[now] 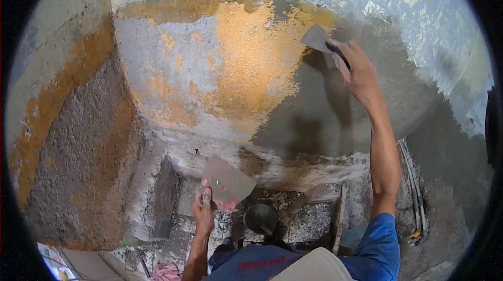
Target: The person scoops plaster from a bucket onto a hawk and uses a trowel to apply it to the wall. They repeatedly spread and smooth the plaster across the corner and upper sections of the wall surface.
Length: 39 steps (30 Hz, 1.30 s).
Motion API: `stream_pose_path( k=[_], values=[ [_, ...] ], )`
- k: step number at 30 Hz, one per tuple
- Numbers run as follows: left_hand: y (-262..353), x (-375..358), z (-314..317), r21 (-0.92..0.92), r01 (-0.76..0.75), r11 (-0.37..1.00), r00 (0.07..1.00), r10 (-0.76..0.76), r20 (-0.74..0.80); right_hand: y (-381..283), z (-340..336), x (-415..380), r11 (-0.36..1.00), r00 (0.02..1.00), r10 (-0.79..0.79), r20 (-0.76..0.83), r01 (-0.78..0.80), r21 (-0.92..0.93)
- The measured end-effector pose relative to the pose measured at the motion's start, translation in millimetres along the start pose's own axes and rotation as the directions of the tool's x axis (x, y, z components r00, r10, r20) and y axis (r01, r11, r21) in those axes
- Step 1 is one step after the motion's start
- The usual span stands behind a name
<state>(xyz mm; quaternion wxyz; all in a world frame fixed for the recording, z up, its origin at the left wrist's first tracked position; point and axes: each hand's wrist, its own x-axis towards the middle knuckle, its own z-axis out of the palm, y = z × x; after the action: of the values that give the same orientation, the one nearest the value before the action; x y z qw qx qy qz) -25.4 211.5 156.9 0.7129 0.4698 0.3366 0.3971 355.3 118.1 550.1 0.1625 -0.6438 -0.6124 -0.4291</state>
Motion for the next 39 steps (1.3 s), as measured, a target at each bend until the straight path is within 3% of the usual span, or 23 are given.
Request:
stream_pose_path(
  k=[1,2,3,5,6,8,9,12,14,15,16,17,21,24,26,30,34,36,39],
  values=[
    [5.0,5.7,3.9,-0.018,-0.022,1.0,1.0,0.022,0.013,-13.7,-0.9,-6.5,1.0,1.0,-0.006,0.004,0.006,0.014],
    [13.4,10.5,8.4,-0.017,-0.017,1.0,1.0,0.017,0.0,-34.0,-3.3,-14.3,0.862,0.945,0.287,0.16,-0.327,0.388],
    [21.4,15.4,14.8,-0.029,-0.024,0.999,1.0,0.024,-0.002,-53.4,-6.0,-23.7,0.496,0.787,0.464,0.407,-0.612,0.617],
    [34.8,20.6,29.6,-0.036,-0.005,0.999,1.0,0.005,-0.004,-86.7,-1.0,-56.0,-0.042,0.651,0.45,0.611,-0.668,0.743],
    [43.3,23.4,38.0,-0.103,-0.037,0.994,0.999,0.039,0.018,-103.4,3.6,-71.4,-0.053,0.637,0.451,0.625,-0.68,0.731],
    [56.3,27.5,52.6,-0.159,-0.043,0.986,0.998,0.048,0.032,-128.5,12.1,-98.8,-0.281,0.626,0.366,0.689,-0.631,0.723],
    [61.2,28.9,58.2,-0.184,-0.047,0.982,0.996,0.059,0.06,-131.8,14.4,-109.2,-0.298,0.606,0.366,0.706,-0.642,0.706],
    [69.6,20.9,62.7,-0.175,0.003,0.985,0.991,0.02,0.133,-141.1,15.1,-138.5,-0.249,0.594,0.445,0.671,-0.637,0.729],
    [74.6,21.3,71.4,-0.158,0.017,0.987,0.981,0.014,0.191,-139.7,6.4,-153.4,0.251,0.712,0.519,0.473,-0.656,0.712],
    [75.1,19.1,77.3,-0.171,-0.034,0.985,0.97,0.073,0.231,-140.7,-1.9,-159.7,0.256,0.716,0.523,0.463,-0.65,0.715],
    [75.7,17.5,79.4,-0.185,-0.085,0.979,0.954,0.133,0.269,-144.1,-11.4,-167.2,0.372,0.739,0.489,0.463,-0.657,0.656],
    [70.5,17.5,76.1,-0.135,-0.033,0.99,0.956,0.071,0.284,-147.6,-17.9,-173.3,0.483,0.759,0.452,0.468,-0.649,0.587],
    [78.2,10.2,85.5,-0.114,-0.037,0.993,0.934,0.075,0.35,-158.9,-30.6,-191.0,0.473,0.783,0.415,0.462,-0.62,0.625],
    [71.3,12.6,89.9,-0.214,-0.065,0.975,0.909,0.146,0.39,-170.9,-33.0,-198.9,0.504,0.79,0.43,0.436,-0.611,0.61],
    [69.3,12.7,90.9,-0.278,-0.049,0.959,0.904,0.161,0.396,-173.2,-28.7,-204.2,0.604,0.864,0.402,0.302,-0.498,0.623],
    [78.4,2.9,92.1,-0.344,-0.012,0.939,0.921,0.144,0.362,-188.0,-19.8,-213.6,0.49,0.813,0.497,0.304,-0.552,0.674],
    [75.3,0.9,84.5,-0.311,0.004,0.95,0.93,0.111,0.351,-186.9,-18.3,-216.6,0.463,0.807,0.472,0.354,-0.569,0.68],
    [76.2,1.3,84.7,-0.331,0.022,0.943,0.928,0.104,0.358,-184.8,-13.0,-222.2,0.381,0.762,0.484,0.43,-0.625,0.681],
    [80.8,-3.0,88.2,-0.348,0.037,0.937,0.926,0.099,0.363,-180.8,0.8,-231.7,0.453,0.753,0.514,0.411,-0.645,0.616]
  ],
)
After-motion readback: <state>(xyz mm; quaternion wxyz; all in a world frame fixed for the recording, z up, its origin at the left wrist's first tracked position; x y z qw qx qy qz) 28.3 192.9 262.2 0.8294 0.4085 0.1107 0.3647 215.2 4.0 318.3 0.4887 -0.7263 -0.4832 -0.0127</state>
